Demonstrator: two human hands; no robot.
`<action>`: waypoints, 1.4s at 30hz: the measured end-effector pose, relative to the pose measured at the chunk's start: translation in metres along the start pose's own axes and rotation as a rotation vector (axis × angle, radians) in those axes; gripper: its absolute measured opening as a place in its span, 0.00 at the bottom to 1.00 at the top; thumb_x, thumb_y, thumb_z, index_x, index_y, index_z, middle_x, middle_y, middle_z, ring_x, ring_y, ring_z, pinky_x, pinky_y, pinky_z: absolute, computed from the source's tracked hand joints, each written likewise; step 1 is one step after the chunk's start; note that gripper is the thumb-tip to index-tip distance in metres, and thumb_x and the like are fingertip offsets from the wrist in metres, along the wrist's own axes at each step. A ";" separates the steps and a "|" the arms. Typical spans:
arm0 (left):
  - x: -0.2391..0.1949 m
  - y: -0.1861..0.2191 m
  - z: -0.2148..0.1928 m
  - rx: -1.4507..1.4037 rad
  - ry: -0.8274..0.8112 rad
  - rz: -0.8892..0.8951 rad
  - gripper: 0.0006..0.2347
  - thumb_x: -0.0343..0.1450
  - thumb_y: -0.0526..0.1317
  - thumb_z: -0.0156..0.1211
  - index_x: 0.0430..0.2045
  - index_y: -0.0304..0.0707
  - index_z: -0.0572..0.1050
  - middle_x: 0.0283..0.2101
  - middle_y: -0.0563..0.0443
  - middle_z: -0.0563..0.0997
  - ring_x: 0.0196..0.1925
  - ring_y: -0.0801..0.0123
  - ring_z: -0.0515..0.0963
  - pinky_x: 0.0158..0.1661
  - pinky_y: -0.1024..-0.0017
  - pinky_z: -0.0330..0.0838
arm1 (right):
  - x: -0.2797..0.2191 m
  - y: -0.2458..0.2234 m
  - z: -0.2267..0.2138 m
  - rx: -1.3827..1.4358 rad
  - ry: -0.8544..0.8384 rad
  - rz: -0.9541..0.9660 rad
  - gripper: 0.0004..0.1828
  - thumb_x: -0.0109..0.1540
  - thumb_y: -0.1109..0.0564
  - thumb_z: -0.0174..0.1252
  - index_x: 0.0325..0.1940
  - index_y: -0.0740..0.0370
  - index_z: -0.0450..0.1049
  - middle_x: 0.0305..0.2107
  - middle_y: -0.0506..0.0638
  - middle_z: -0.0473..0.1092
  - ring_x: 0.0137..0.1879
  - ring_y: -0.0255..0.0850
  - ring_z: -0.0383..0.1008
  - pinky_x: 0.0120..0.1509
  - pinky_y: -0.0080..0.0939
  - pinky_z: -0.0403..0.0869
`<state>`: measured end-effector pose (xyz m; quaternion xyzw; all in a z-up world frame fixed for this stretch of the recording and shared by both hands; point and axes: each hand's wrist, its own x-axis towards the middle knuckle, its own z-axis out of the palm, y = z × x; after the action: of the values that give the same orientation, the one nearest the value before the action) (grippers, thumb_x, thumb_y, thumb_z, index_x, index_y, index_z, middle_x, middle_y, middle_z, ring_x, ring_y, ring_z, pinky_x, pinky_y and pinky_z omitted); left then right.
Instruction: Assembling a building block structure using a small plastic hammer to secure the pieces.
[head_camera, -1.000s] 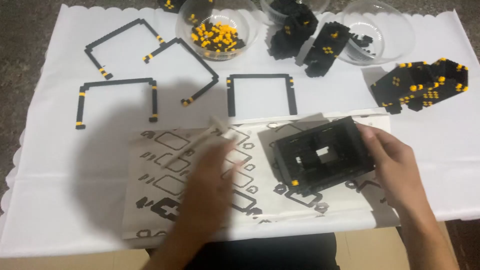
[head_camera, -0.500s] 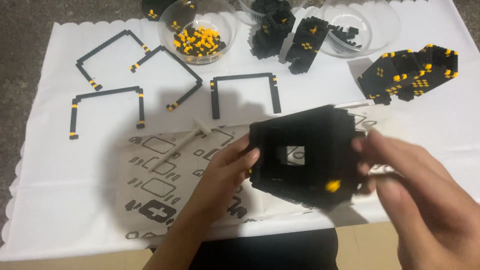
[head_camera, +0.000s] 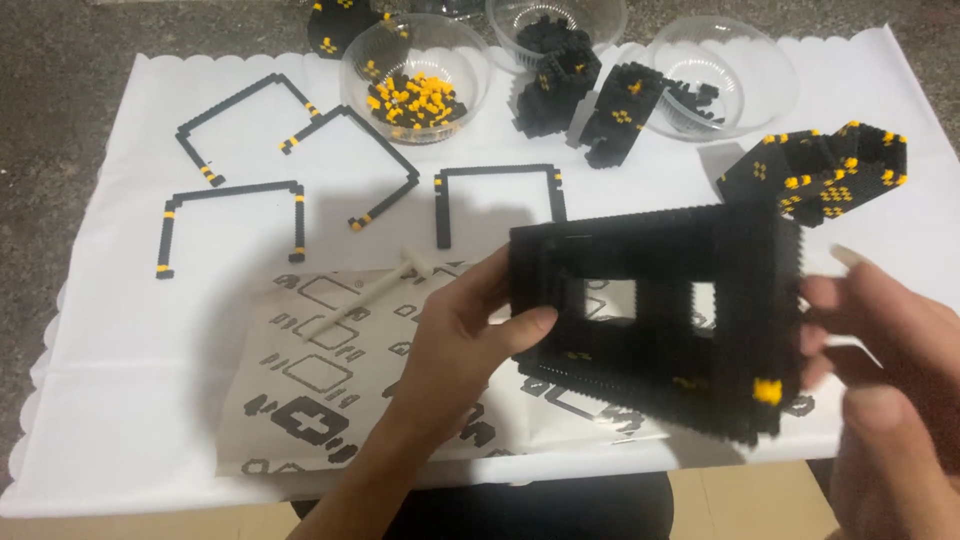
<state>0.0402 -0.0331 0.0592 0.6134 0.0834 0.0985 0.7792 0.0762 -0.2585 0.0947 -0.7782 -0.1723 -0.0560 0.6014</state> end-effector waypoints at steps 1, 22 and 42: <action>0.001 0.000 -0.001 -0.001 -0.004 0.002 0.21 0.61 0.35 0.58 0.51 0.37 0.71 0.48 0.48 0.80 0.54 0.63 0.79 0.55 0.64 0.71 | 0.007 -0.004 0.005 -0.002 0.004 -0.002 0.36 0.58 0.59 0.34 0.70 0.79 0.50 0.60 0.69 0.58 0.50 0.50 0.60 0.48 0.39 0.61; 0.006 0.015 -0.024 0.543 -0.074 0.348 0.28 0.67 0.34 0.59 0.62 0.45 0.56 0.46 0.51 0.70 0.51 0.70 0.71 0.56 0.74 0.64 | 0.073 0.052 0.061 0.651 -0.137 0.745 0.21 0.58 0.61 0.45 0.54 0.72 0.69 0.47 0.55 0.71 0.47 0.39 0.70 0.48 0.31 0.68; 0.018 -0.023 -0.039 0.299 0.013 -0.094 0.25 0.68 0.45 0.53 0.61 0.41 0.61 0.54 0.37 0.71 0.57 0.53 0.70 0.59 0.57 0.61 | 0.049 0.029 0.071 -0.015 -0.122 0.349 0.24 0.60 0.56 0.53 0.59 0.68 0.66 0.54 0.71 0.64 0.67 0.64 0.54 0.63 0.61 0.58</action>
<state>0.0488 0.0028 0.0280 0.7174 0.1309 0.0522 0.6822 0.1232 -0.1869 0.0628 -0.8027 -0.0702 0.0952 0.5845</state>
